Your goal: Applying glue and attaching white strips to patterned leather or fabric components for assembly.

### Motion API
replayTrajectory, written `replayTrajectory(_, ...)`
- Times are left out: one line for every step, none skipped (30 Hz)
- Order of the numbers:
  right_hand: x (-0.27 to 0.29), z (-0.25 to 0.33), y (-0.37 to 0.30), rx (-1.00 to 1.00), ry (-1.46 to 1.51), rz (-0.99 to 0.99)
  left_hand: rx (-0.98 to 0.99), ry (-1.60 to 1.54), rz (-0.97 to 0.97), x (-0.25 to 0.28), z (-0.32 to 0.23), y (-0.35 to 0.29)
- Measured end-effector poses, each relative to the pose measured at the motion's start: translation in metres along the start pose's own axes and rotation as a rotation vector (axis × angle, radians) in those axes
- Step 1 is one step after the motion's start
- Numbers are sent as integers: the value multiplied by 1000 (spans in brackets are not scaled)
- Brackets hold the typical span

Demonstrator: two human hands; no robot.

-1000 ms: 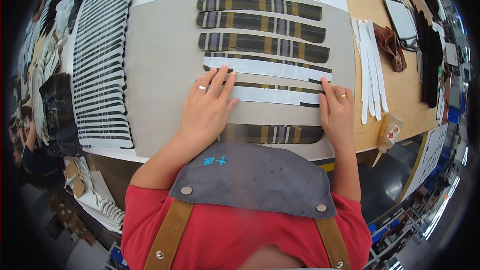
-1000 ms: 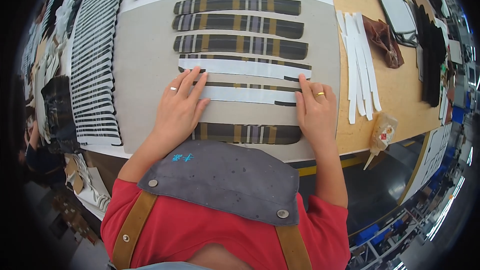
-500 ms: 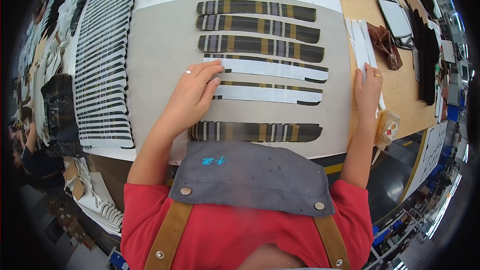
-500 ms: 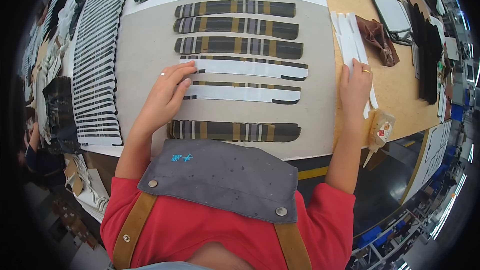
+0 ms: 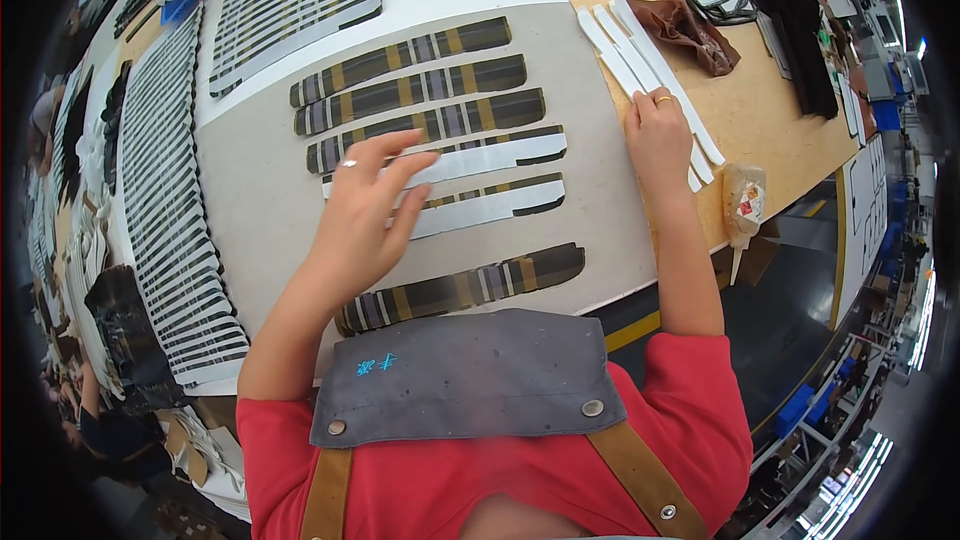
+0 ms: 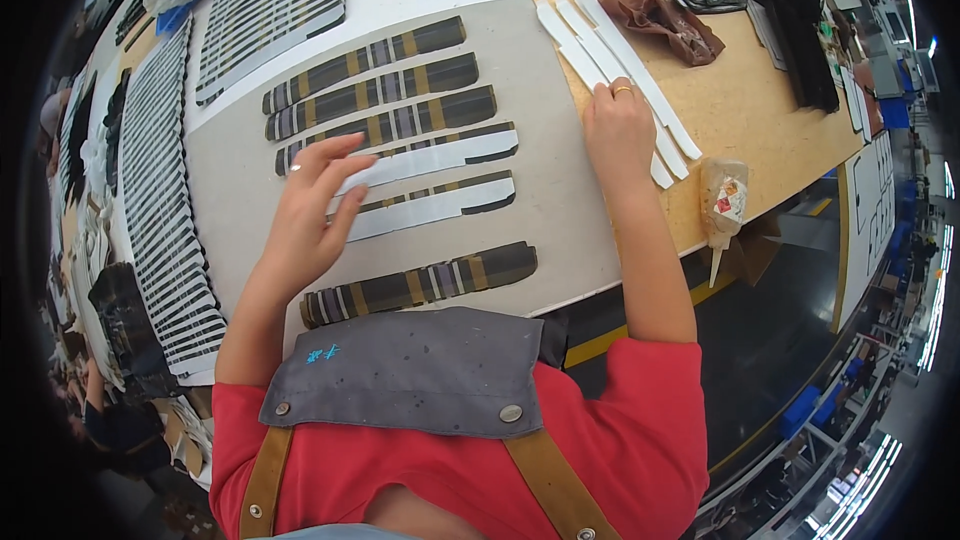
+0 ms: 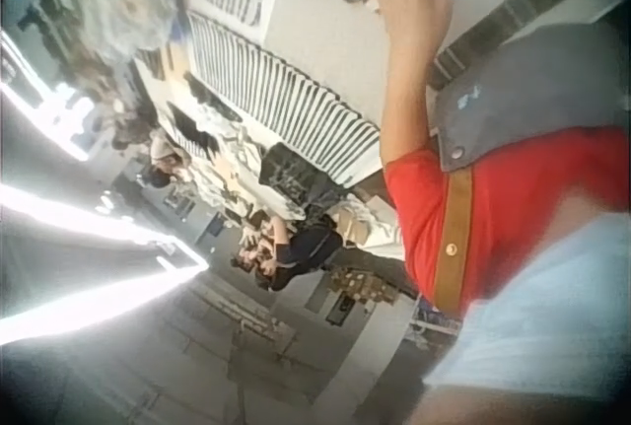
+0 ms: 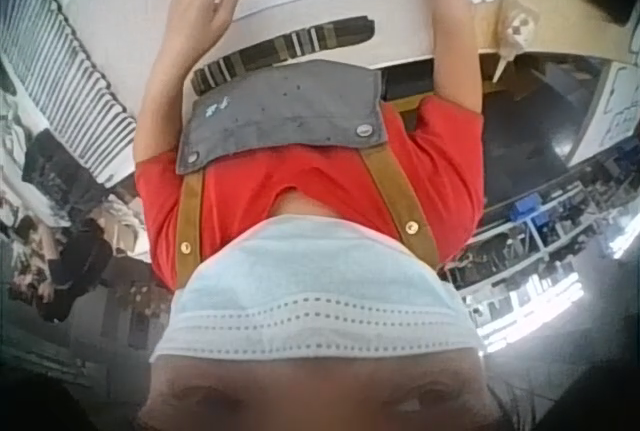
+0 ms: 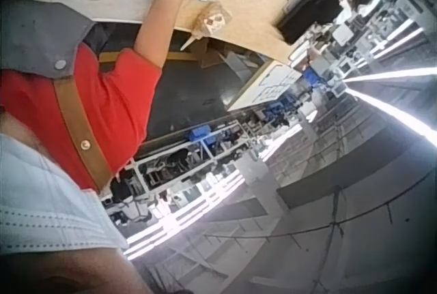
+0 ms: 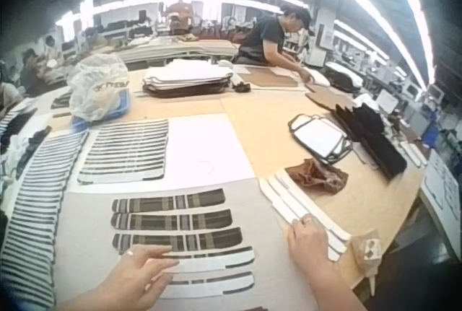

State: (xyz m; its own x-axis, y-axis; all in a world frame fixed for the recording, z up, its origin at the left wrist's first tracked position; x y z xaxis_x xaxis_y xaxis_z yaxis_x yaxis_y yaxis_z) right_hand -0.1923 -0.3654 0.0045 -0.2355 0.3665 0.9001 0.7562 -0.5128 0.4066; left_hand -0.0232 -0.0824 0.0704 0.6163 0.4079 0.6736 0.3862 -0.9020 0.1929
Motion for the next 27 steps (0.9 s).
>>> replayTrajectory(-1, 0, 1, -4, -2, -1, -4, 0, 3, -8, -3, 12)
replayTrajectory(0, -2, 2, -57, 90, 3, -98, 3, 61, -17, -8, 25)
replayTrajectory(0, -5, 2, -109, 181, 8, -190, 4, 120, -28, -14, 39)
replayTrajectory(0, -5, 5, -106, 190, 1, -254, -11, 143, -40, -16, 51)
replayTrajectory(0, -9, 7, -196, 329, 44, -326, -35, 168, -55, -17, 66)
replayTrajectory(0, -10, 10, -278, 478, 87, -368, -24, 187, -70, -19, 79)
replayTrajectory(0, -7, 11, -266, 487, 79, -405, -10, 202, -86, -20, 92)
replayTrajectory(-2, -6, 9, -270, 504, 85, -454, 11, 185, -107, -15, 107)
replayTrajectory(-3, -2, 9, -266, 531, 91, -494, 43, 165, -124, -12, 118)
replayTrajectory(0, -4, 9, -280, 599, 112, -488, 57, 151, -134, -16, 125)
replayTrajectory(0, -7, 8, -265, 606, 107, -438, 124, 214, -143, -20, 133)
replayTrajectory(1, -10, 7, -149, 530, 25, -384, 191, 275, -148, -20, 140)
replayTrajectory(1, -10, 5, -43, 457, -52, -373, 201, 271, -150, -21, 141)
replayTrajectory(1, -9, 6, -33, 470, -55, -381, 201, 234, -151, -22, 139)
replayTrajectory(3, -9, 9, -21, 413, -9, -390, 203, 198, -151, -22, 139)
replayTrajectory(5, -7, 10, -15, 355, 42, -373, 223, 218, -148, -24, 138)
replayTrajectory(5, -6, 10, -12, 366, 42, -365, 230, 219, -147, -23, 137)
replayTrajectory(4, -7, 11, -56, 434, 99, -374, 226, 229, -146, -22, 136)
replayTrajectory(4, -8, 13, -99, 496, 154, -386, 221, 235, -147, -22, 136)
replayTrajectory(7, -7, 14, -95, 501, 151, -383, 226, 233, -148, -21, 136)
replayTrajectory(10, -8, 15, -142, 564, 186, -404, 216, 226, -149, -19, 136)
replayTrajectory(12, -7, 15, -188, 627, 221, -425, 207, 217, -151, -18, 135)
replayTrajectory(10, -6, 14, -182, 631, 217, -423, 214, 213, -154, -16, 135)
replayTrajectory(4, -5, 13, -160, 561, 164, -444, 204, 178, -157, -16, 134)
replayTrajectory(-1, -5, 11, -140, 489, 112, -467, 191, 145, -159, -16, 135)
replayTrajectory(-3, -7, 11, -134, 490, 108, -466, 195, 140, -162, -15, 136)
replayTrajectory(-6, -10, 11, -184, 589, 113, -477, 198, 111, -163, -14, 137)
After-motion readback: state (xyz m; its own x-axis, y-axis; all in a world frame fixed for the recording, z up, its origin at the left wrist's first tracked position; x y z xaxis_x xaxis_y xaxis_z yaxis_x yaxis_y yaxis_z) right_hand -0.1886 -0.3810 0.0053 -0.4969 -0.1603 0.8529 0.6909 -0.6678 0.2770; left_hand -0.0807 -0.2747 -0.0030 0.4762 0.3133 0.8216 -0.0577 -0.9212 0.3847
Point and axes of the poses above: each hand's wrist, its own y-axis towards the middle knuckle, its own x-axis out of the back of the hand, z = x × y, the point moved 1 cm from there along y, towards the middle knuckle, and after that the axes turned 10 degrees about -y, right-handed, at the moved point
